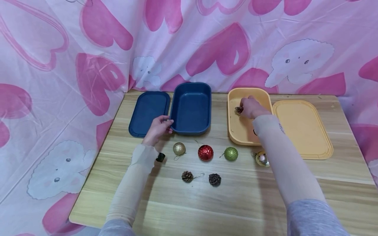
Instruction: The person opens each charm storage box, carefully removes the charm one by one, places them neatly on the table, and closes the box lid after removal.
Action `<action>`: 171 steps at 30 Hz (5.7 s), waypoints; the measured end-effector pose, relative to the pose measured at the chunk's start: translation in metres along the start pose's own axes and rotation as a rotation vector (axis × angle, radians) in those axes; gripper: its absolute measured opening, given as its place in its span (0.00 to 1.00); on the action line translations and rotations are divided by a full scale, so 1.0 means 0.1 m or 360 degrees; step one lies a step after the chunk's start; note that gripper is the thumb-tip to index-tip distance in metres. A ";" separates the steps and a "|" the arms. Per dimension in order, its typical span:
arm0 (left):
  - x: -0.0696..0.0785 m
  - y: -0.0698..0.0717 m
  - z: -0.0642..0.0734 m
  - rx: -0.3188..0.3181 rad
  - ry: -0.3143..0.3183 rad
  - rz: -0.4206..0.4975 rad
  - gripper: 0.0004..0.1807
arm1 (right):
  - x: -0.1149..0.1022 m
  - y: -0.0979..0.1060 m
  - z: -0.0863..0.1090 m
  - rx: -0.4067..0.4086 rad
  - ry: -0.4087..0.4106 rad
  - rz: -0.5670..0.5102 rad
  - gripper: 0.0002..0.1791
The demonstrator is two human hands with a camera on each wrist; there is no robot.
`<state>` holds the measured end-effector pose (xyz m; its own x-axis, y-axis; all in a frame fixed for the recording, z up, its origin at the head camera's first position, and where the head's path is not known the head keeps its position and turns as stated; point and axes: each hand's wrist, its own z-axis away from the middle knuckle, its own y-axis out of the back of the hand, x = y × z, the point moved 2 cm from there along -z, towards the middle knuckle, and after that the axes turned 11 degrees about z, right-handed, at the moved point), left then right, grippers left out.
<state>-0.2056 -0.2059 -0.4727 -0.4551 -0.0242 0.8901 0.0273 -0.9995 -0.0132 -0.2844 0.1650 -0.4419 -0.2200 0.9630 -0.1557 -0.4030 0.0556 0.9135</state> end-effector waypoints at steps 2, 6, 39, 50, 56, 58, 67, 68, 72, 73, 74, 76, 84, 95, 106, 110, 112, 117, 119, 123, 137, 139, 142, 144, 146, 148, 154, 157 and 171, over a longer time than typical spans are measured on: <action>0.00 0.00 0.00 -0.0003 0.0000 -0.0008 0.25 | 0.00 -0.01 0.00 0.0006 0.0024 -0.0004 0.18; 0.00 0.00 0.01 0.0001 0.0002 -0.0016 0.25 | 0.00 -0.03 -0.01 -0.0018 0.0062 -0.0028 0.17; 0.02 -0.02 0.02 -0.0004 -0.0010 0.0034 0.25 | -0.03 0.27 0.31 0.0265 0.0264 -0.0081 0.21; 0.14 -0.04 0.12 -0.0016 -0.0004 0.0003 0.25 | -0.03 0.39 0.45 0.0395 0.0293 -0.0210 0.22; 0.03 0.00 0.03 0.0006 -0.0049 0.0013 0.25 | -0.04 0.45 0.57 0.0495 0.0284 -0.0334 0.21; 0.00 0.01 0.01 0.0012 -0.0060 0.0013 0.25 | -0.05 0.47 0.63 0.0516 0.0276 -0.0366 0.22; 0.01 0.02 0.02 0.0019 -0.0055 0.0022 0.25 | -0.08 0.46 0.78 0.0696 0.0278 -0.0453 0.20; 0.01 0.02 0.02 0.0018 -0.0056 0.0020 0.25 | -0.08 0.46 0.79 0.0708 0.0273 -0.0461 0.20; 0.01 0.01 0.03 0.0011 -0.0058 0.0016 0.26 | -0.12 0.45 0.87 0.0743 0.0254 -0.0500 0.20; 0.01 0.01 0.03 0.0007 -0.0060 0.0006 0.26 | -0.13 0.45 0.89 0.0753 0.0249 -0.0505 0.21; 0.01 0.01 0.03 0.0006 -0.0061 0.0003 0.26 | -0.14 0.44 0.91 0.0765 0.0244 -0.0512 0.21; 0.01 0.02 0.03 0.0005 -0.0063 -0.0004 0.26 | -0.17 0.44 0.95 0.0789 0.0238 -0.0529 0.21; 0.01 0.02 0.02 0.0013 -0.0057 -0.0011 0.25 | -0.23 0.37 1.07 0.0877 0.0220 -0.0606 0.20; 0.03 0.01 0.03 0.0009 -0.0050 -0.0019 0.25 | -0.29 0.19 1.31 0.0935 0.0143 -0.0747 0.20; 0.04 0.01 0.04 -0.0001 -0.0051 -0.0026 0.26 | -0.35 -0.04 1.63 0.0977 0.0067 -0.0863 0.21; 0.04 0.01 0.04 -0.0005 -0.0041 -0.0023 0.26 | -0.39 -0.15 1.72 0.0964 0.0083 -0.0884 0.20; 0.04 0.01 0.04 -0.0006 -0.0040 -0.0023 0.26 | -0.40 -0.22 1.75 0.0960 0.0109 -0.0891 0.20; 0.04 0.00 0.05 -0.0008 -0.0041 -0.0021 0.26 | -0.45 -0.39 1.82 0.0972 0.0162 -0.0914 0.20; 0.04 0.00 0.05 -0.0008 -0.0041 -0.0019 0.26 | -0.46 -0.45 1.84 0.0967 0.0184 -0.0939 0.21; 0.04 0.00 0.05 -0.0002 -0.0035 -0.0013 0.26 | -0.48 -0.57 1.88 0.0900 0.0188 -0.0997 0.22; 0.03 0.02 0.04 0.0005 -0.0038 -0.0037 0.26 | -0.51 -1.02 2.09 0.0775 0.0011 -0.1030 0.23; 0.02 0.02 0.04 0.0004 -0.0040 -0.0036 0.26 | -0.51 -1.07 2.11 0.0744 -0.0012 -0.1033 0.23; 0.02 0.02 0.03 0.0000 -0.0042 -0.0039 0.26 | -0.50 -1.14 2.14 0.0703 -0.0038 -0.1053 0.23; 0.02 0.02 0.03 -0.0002 -0.0042 -0.0039 0.26 | -0.49 -1.18 2.16 0.0678 -0.0060 -0.1081 0.23; 0.02 0.02 0.03 -0.0001 -0.0039 -0.0034 0.26 | -0.49 -1.22 2.18 0.0643 -0.0086 -0.1106 0.23; 0.02 0.01 0.03 -0.0004 -0.0041 -0.0033 0.26 | -0.48 -1.27 2.20 0.0604 -0.0120 -0.1126 0.23; 0.03 0.01 0.03 0.0003 -0.0047 -0.0023 0.26 | -0.47 -1.36 2.24 0.0485 -0.0230 -0.1164 0.24; 0.04 0.01 0.03 0.0000 -0.0039 -0.0015 0.26 | -0.46 -1.39 2.24 0.0448 -0.0263 -0.1197 0.24; 0.01 0.01 0.00 0.0013 -0.0034 0.0002 0.26 | -0.45 -1.43 2.23 0.0459 -0.0306 -0.1012 0.22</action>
<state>-0.2060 -0.2073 -0.4721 -0.4360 -0.0253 0.8996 0.0354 -0.9993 -0.0110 -0.0183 0.1726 -0.4820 0.1500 0.7492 -0.6451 -0.1448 0.6621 0.7353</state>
